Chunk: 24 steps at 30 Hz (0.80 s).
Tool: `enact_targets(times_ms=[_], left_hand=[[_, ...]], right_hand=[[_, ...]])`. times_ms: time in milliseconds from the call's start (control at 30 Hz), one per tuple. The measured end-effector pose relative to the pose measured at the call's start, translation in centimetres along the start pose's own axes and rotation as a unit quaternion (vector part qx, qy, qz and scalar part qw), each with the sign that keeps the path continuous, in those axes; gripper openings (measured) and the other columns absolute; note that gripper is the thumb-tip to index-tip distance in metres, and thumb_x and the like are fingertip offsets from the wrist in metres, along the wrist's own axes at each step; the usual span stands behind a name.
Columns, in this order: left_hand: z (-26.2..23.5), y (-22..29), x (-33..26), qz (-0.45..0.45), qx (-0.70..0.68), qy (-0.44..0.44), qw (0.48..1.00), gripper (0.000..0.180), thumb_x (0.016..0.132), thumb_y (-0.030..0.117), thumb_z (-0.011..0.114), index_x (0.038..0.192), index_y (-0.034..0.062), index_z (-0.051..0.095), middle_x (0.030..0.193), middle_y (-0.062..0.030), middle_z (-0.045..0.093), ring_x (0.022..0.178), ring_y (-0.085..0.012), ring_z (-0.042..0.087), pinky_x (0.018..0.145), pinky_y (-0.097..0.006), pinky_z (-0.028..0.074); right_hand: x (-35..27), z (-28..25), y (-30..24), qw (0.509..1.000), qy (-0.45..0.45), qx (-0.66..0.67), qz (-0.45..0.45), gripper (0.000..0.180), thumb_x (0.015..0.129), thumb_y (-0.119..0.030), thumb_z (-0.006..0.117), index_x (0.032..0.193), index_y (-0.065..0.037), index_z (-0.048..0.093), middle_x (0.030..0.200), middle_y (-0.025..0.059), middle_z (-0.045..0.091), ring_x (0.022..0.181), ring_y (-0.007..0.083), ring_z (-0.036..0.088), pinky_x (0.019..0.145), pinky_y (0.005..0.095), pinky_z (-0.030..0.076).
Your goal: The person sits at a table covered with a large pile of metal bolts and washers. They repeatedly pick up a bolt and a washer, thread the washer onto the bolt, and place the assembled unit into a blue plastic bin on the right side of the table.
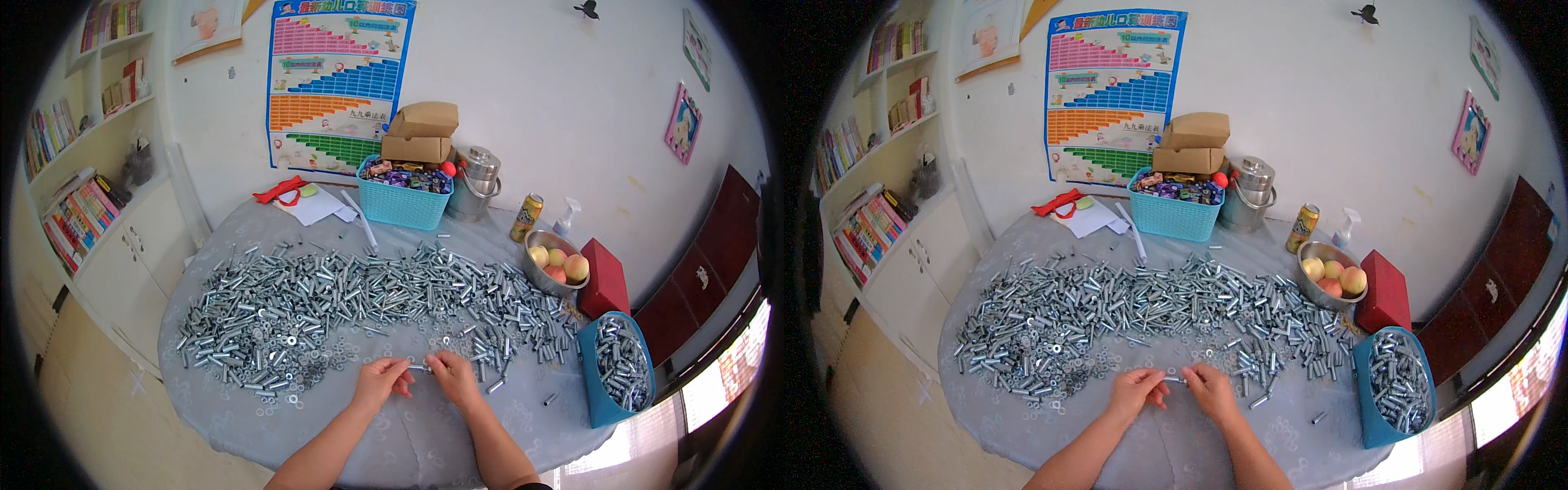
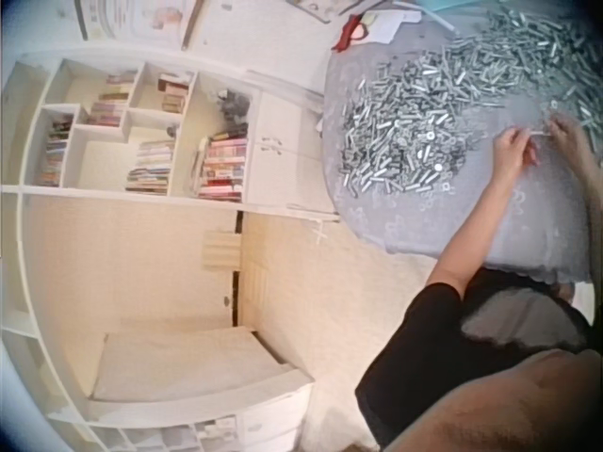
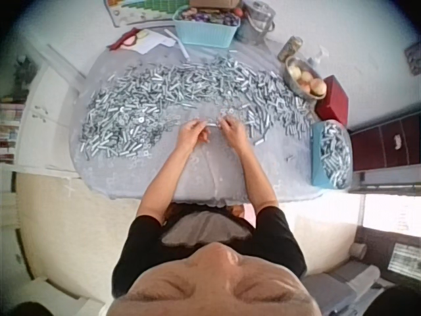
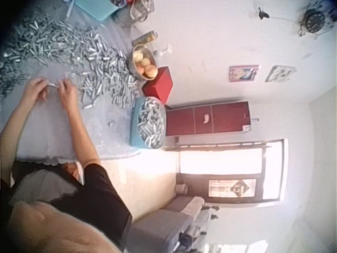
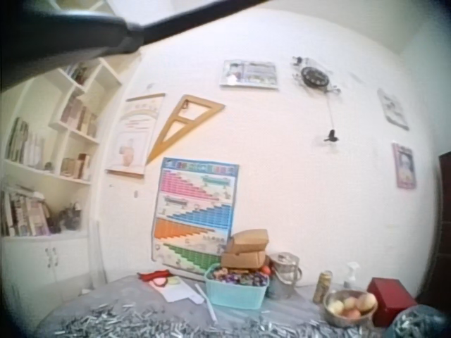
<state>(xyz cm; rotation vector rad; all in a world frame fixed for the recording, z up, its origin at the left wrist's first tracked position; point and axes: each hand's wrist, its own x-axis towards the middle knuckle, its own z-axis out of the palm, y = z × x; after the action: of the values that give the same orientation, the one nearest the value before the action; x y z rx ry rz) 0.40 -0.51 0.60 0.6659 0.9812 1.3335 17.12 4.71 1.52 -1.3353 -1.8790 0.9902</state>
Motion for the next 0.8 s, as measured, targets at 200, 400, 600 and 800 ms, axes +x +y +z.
enact_targets(times_ms=[200,400,600,800], left_hand=[[-0.2,-0.6,0.3,0.005,-0.033,0.01,0.999,0.022,0.087,0.016,0.056,0.092,-0.0049,0.059,0.073,-0.0112,0.061,0.052,-0.0107,0.055,0.05,-0.03,0.054],[-0.4,-0.6,0.3,-0.004,-0.051,0.011,0.999,0.021,0.087,0.016,0.056,0.092,-0.0046,0.059,0.072,-0.011,0.06,0.051,-0.0116,0.054,0.05,-0.031,0.054],[0.4,-0.4,-0.1,0.021,-0.003,-0.007,1.0,0.02,0.087,0.015,0.057,0.091,-0.0038,0.059,0.071,-0.011,0.06,0.051,-0.012,0.055,0.05,-0.032,0.054],[-0.6,-1.2,0.7,0.013,-0.067,0.04,0.997,0.02,0.087,0.016,0.056,0.089,-0.0045,0.058,0.071,-0.0106,0.06,0.052,-0.0119,0.055,0.051,-0.032,0.054]], right_hand=[[-0.6,0.3,-1.2,0.989,0.039,0.116,-0.081,0.012,0.078,-0.013,0.068,0.083,-0.002,0.065,0.074,0.0051,0.063,0.07,0.0127,0.059,0.067,0.0265,0.047],[-0.3,0.4,-0.9,0.971,0.067,0.12,-0.195,0.014,0.076,-0.012,0.07,0.083,-0.001,0.065,0.075,0.0037,0.063,0.071,0.0112,0.058,0.066,0.0243,0.046],[-0.6,-0.3,-0.6,0.991,-0.036,0.088,0.095,0.028,0.087,-0.026,0.058,0.081,0.0,0.064,0.068,0.0033,0.061,0.066,0.0108,0.057,0.06,0.0245,0.046],[-0.5,0.2,-0.8,0.98,0.017,0.192,-0.038,0.035,0.092,-0.029,0.049,0.083,0.002,0.065,0.068,0.004,0.06,0.065,0.0104,0.056,0.062,0.0232,0.045]])
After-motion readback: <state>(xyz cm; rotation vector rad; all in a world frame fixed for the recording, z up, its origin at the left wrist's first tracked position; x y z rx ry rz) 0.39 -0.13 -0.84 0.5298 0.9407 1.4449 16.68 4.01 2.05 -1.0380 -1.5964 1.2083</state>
